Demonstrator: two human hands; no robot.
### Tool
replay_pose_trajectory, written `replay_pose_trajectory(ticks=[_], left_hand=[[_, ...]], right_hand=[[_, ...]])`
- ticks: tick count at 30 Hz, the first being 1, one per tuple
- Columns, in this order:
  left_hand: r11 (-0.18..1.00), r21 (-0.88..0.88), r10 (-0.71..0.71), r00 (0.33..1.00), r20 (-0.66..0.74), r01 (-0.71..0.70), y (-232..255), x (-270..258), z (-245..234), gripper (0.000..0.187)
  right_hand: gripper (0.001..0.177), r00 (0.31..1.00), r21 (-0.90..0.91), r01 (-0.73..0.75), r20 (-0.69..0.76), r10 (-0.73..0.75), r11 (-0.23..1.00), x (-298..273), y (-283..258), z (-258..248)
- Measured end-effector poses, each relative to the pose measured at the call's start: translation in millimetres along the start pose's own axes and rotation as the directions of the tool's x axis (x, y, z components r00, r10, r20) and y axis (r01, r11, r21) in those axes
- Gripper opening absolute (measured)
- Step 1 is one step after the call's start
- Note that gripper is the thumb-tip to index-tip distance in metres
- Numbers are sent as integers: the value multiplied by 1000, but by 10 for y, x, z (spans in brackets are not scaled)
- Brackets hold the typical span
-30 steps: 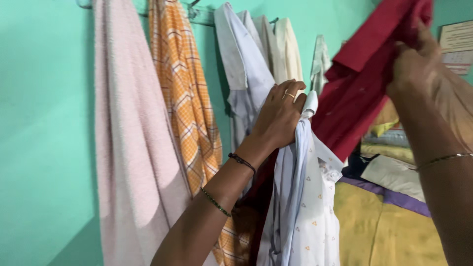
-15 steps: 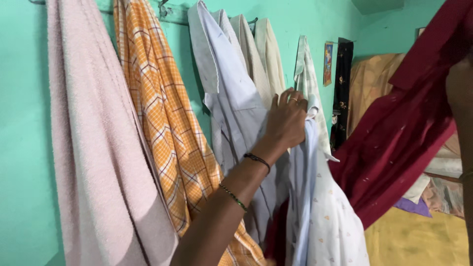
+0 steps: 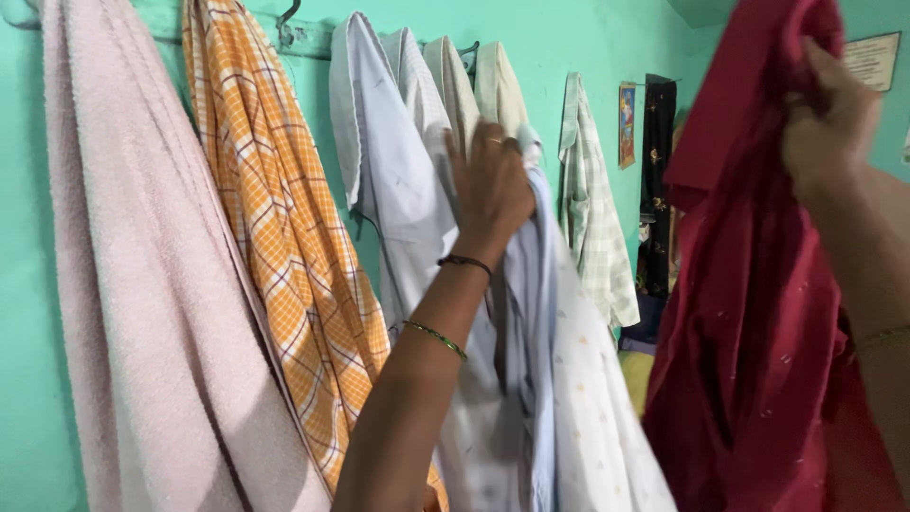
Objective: The person hangs a light blue shirt on a wall-mounted hook among other clothes. They repeatedly adjust the shirt and surrounding garments to arrange them neatly on the hook.
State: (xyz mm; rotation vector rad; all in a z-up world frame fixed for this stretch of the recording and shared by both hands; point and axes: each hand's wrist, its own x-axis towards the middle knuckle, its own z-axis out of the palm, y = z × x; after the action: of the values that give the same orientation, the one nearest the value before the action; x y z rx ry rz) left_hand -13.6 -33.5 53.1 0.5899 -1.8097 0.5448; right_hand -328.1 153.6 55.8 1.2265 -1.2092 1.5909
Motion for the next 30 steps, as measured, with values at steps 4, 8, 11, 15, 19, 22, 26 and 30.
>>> replay_pose_trajectory(ticks=[4,8,11,15,19,22,26,30], left_hand=[[998,65,-8,988,-153,18,-449,176,-21,33],[1000,1,20,989,-144,-20,-989,280,48,25],[992,-3,124,967,-223,-128,-1287,304,104,26],[954,-262,69,956,-286,-147,-1281,343,225,24],[920,-191,282,918,-279,-341,-933,528,373,15],[848,113,529,841,-110,-518,-666,678,458,23],[834,140,498,838,222,-533,-517,743,532,28],[816,215,359,763,538,-536,-604,849,731,22]], right_hand=[[59,994,86,-69,86,62,994,-22,-355,330],[56,989,3,-95,116,94,995,-134,-722,527],[59,990,-69,-76,117,84,995,-142,-872,672],[65,988,8,2,154,-4,1000,-185,-926,954],[62,980,-182,-65,174,97,981,-244,-942,1261],[70,986,-131,-24,163,45,991,-339,-964,1425],[66,987,-126,95,140,-77,987,-347,-991,1602],[65,984,-81,84,163,-70,993,-356,-841,1715]])
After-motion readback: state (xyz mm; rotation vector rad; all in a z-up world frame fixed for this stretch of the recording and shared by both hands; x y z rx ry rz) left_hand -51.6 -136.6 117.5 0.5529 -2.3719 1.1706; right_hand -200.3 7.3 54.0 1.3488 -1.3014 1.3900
